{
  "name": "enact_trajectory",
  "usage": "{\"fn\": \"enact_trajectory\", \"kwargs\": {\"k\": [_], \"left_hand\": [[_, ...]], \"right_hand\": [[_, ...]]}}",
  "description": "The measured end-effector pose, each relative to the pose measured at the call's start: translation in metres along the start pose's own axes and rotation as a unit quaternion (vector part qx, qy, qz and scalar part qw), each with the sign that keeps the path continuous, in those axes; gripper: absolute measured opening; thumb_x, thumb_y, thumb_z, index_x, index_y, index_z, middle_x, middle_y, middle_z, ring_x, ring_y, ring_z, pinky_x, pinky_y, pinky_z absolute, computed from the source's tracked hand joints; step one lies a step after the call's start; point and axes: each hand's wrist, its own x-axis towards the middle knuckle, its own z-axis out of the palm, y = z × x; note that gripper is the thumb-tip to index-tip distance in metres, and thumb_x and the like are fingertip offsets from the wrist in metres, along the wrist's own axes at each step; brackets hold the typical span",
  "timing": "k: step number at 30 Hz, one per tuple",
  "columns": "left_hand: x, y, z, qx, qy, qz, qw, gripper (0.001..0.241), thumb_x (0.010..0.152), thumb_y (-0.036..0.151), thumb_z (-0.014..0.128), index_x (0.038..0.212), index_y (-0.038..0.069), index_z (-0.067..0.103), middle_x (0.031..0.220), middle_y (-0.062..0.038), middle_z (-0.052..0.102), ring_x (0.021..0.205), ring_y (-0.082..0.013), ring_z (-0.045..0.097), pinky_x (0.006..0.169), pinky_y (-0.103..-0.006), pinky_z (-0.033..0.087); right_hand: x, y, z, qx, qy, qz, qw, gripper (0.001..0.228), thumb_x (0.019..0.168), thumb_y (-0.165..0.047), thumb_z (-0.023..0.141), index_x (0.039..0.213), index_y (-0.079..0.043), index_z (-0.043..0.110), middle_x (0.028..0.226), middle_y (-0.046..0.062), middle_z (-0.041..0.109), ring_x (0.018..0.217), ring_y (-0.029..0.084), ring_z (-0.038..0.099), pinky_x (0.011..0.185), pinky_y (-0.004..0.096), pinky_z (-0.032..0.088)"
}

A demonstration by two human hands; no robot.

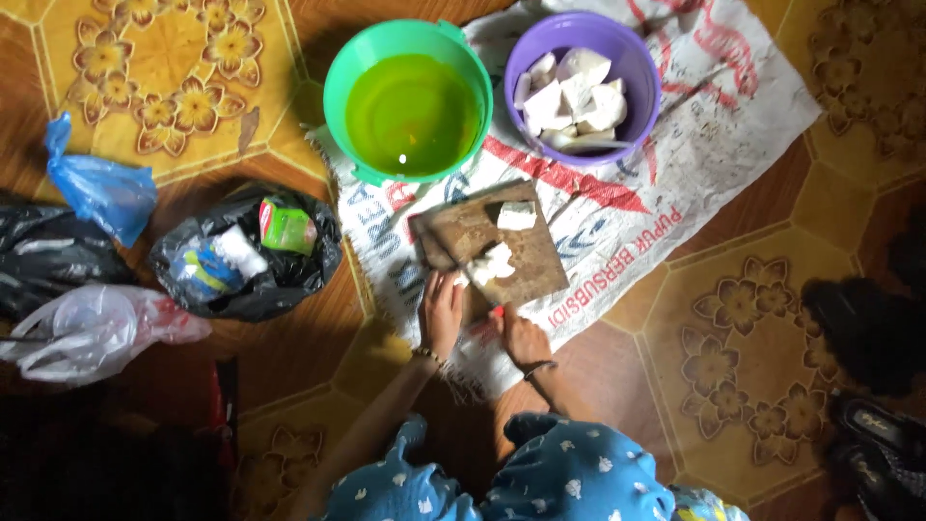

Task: A person is shown sitting on the floor, using a knife to cut white root vegetables into smaller pieces on a wooden cutting board.

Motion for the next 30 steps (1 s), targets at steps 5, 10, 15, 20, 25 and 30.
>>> {"fn": "enact_trajectory", "kwargs": {"k": [5, 10, 15, 20, 25, 30], "left_hand": [[-0.006, -0.027, 0.019, -0.009, 0.009, 0.029, 1.000, 0.020, 0.094, 0.001, 0.067, 0.112, 0.009, 0.068, 0.108, -0.013, 0.066, 0.103, -0.0360, 0.068, 0.086, -0.0425, 0.058], [0.000, -0.013, 0.007, -0.041, 0.014, 0.027, 0.999, 0.015, 0.096, 0.002, 0.065, 0.109, 0.009, 0.068, 0.103, -0.011, 0.066, 0.098, -0.0334, 0.070, 0.086, -0.0401, 0.057], [0.002, -0.009, 0.004, -0.030, 0.016, 0.030, 0.999, 0.014, 0.094, 0.002, 0.068, 0.108, 0.006, 0.067, 0.101, -0.014, 0.067, 0.096, -0.0356, 0.070, 0.084, -0.0411, 0.058], [0.006, 0.001, -0.001, -0.027, 0.013, 0.021, 0.999, 0.014, 0.094, 0.000, 0.066, 0.106, 0.007, 0.067, 0.100, -0.012, 0.067, 0.095, -0.0345, 0.070, 0.083, -0.0406, 0.057], [0.006, -0.001, 0.001, -0.022, 0.010, 0.005, 1.000, 0.016, 0.093, -0.003, 0.066, 0.104, 0.008, 0.066, 0.098, -0.010, 0.067, 0.093, -0.0321, 0.070, 0.080, -0.0385, 0.058], [0.001, -0.018, 0.006, -0.016, 0.035, -0.041, 0.998, 0.017, 0.095, -0.002, 0.064, 0.108, 0.008, 0.062, 0.101, -0.010, 0.066, 0.094, -0.0297, 0.069, 0.081, -0.0379, 0.057]], "right_hand": [[-0.021, -0.008, -0.019, 0.068, -0.008, 0.033, 0.997, 0.046, 0.106, -0.057, 0.029, 0.110, -0.015, 0.048, 0.094, 0.030, 0.073, 0.096, 0.049, 0.072, 0.087, 0.059, 0.057], [-0.042, -0.014, -0.010, 0.076, -0.018, 0.030, 0.996, 0.044, 0.106, -0.056, 0.029, 0.108, -0.017, 0.049, 0.089, 0.027, 0.073, 0.092, 0.046, 0.074, 0.084, 0.056, 0.059], [-0.045, -0.011, -0.001, 0.040, -0.034, 0.011, 0.999, 0.044, 0.105, -0.059, 0.029, 0.108, -0.019, 0.047, 0.089, 0.024, 0.074, 0.092, 0.043, 0.075, 0.085, 0.055, 0.059], [-0.052, -0.024, -0.013, 0.060, -0.026, 0.017, 0.998, 0.041, 0.106, -0.055, 0.032, 0.106, -0.018, 0.048, 0.086, 0.025, 0.073, 0.090, 0.044, 0.075, 0.083, 0.056, 0.059], [-0.055, -0.029, -0.017, 0.062, -0.020, 0.018, 0.998, 0.038, 0.108, -0.050, 0.030, 0.105, -0.017, 0.049, 0.083, 0.023, 0.074, 0.087, 0.042, 0.076, 0.082, 0.053, 0.060], [-0.069, -0.031, -0.010, 0.250, -0.014, 0.049, 0.967, 0.051, 0.109, -0.052, 0.029, 0.108, -0.008, 0.053, 0.080, 0.031, 0.071, 0.083, 0.046, 0.074, 0.079, 0.053, 0.060]]}}
